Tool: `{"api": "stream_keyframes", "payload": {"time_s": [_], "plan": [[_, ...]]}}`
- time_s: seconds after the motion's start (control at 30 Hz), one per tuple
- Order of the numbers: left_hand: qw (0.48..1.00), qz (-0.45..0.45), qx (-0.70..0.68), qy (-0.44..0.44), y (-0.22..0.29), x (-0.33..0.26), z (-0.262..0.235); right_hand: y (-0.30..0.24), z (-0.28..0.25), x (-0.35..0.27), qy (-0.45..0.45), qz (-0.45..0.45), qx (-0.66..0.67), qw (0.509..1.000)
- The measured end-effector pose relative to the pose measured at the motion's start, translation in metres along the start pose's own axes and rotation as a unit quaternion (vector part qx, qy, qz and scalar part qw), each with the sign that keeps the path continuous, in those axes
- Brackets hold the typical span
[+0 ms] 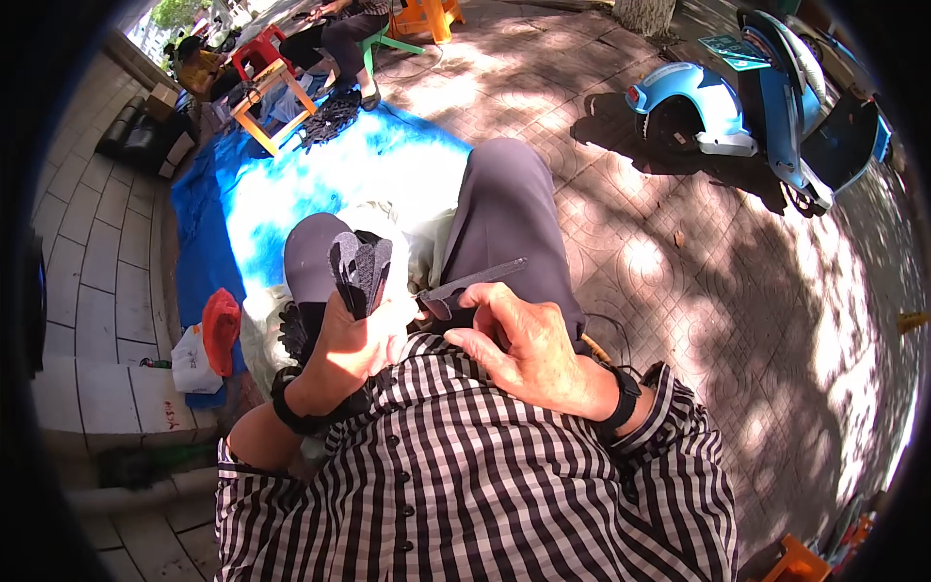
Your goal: Manually attaching small components to black fabric shoe straps.
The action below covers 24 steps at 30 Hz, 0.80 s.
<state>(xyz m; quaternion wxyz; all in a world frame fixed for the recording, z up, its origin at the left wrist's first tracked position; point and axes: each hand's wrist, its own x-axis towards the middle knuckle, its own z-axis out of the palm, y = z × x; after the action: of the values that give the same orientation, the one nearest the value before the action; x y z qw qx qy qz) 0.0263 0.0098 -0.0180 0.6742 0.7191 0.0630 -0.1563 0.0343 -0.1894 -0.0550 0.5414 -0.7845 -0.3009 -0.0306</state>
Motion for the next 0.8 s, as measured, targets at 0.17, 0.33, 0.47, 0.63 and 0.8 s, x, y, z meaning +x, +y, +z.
{"api": "stream_keyframes", "payload": {"time_s": [0.17, 0.33, 0.47, 0.63, 0.8], "plan": [[0.999, 0.023, 0.018, -0.03, 0.005, -0.001, 0.009, 0.013, 0.017, 0.013, 0.023, -0.036, 0.013, 0.999], [0.997, 0.037, -0.013, -0.063, 0.011, 0.001, 0.008, 0.012, 0.006, 0.021, -0.041, 0.104, 0.272, 0.956], [0.989, 0.07, -0.097, -0.083, 0.011, -0.001, -0.004, 0.033, 0.002, 0.018, -0.092, 0.197, 0.566, 0.796], [0.997, 0.072, 0.021, 0.021, 0.003, 0.007, 0.001, 0.034, 0.003, 0.015, -0.105, 0.228, 0.633, 0.732], [0.994, 0.024, 0.005, -0.104, 0.008, 0.01, 0.012, 0.029, 0.001, 0.017, -0.12, 0.232, 0.607, 0.75]]}}
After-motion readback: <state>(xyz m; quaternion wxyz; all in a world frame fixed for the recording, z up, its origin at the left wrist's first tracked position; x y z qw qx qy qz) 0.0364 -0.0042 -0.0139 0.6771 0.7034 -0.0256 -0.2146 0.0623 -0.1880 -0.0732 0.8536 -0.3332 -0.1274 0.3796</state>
